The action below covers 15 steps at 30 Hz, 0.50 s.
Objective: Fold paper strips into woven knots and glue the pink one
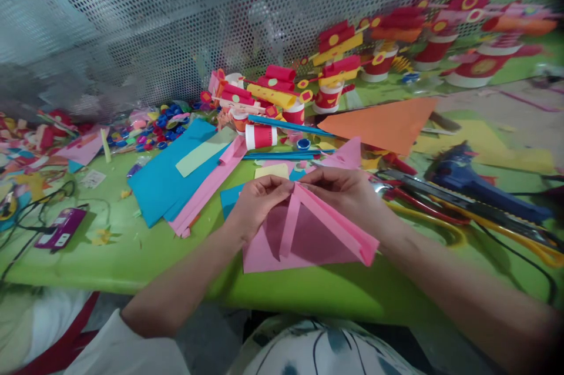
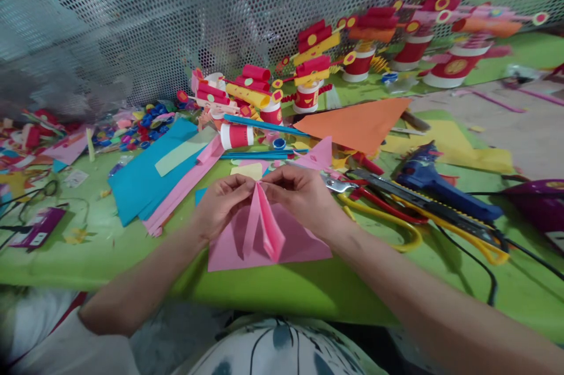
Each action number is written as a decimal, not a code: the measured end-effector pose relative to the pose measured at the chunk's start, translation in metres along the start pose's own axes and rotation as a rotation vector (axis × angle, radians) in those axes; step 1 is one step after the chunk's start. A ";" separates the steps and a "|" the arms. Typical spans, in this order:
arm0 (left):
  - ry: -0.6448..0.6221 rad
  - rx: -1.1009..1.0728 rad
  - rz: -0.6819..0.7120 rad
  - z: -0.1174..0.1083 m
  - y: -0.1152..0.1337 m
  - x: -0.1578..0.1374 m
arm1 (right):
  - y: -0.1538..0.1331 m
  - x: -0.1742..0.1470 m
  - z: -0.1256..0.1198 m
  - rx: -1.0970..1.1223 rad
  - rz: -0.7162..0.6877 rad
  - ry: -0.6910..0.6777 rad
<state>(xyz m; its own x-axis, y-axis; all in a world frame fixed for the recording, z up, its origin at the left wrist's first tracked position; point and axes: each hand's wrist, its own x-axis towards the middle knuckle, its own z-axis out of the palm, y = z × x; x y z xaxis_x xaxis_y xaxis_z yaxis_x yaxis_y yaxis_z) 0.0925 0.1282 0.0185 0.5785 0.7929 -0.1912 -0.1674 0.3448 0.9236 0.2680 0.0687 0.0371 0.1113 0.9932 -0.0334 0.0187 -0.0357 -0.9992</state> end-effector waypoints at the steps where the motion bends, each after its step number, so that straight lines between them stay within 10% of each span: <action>1: 0.002 0.060 0.022 0.001 0.001 -0.001 | 0.001 0.000 -0.001 -0.028 -0.010 0.000; 15: 0.068 0.794 0.348 0.007 0.006 -0.015 | 0.009 0.002 0.002 0.039 -0.010 -0.023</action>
<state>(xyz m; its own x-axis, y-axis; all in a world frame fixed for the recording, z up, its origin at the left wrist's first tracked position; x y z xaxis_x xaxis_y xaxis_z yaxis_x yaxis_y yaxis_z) 0.0887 0.1149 0.0289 0.5447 0.8253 0.1488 0.2954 -0.3548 0.8870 0.2663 0.0704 0.0279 0.0889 0.9958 -0.0232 -0.0186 -0.0216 -0.9996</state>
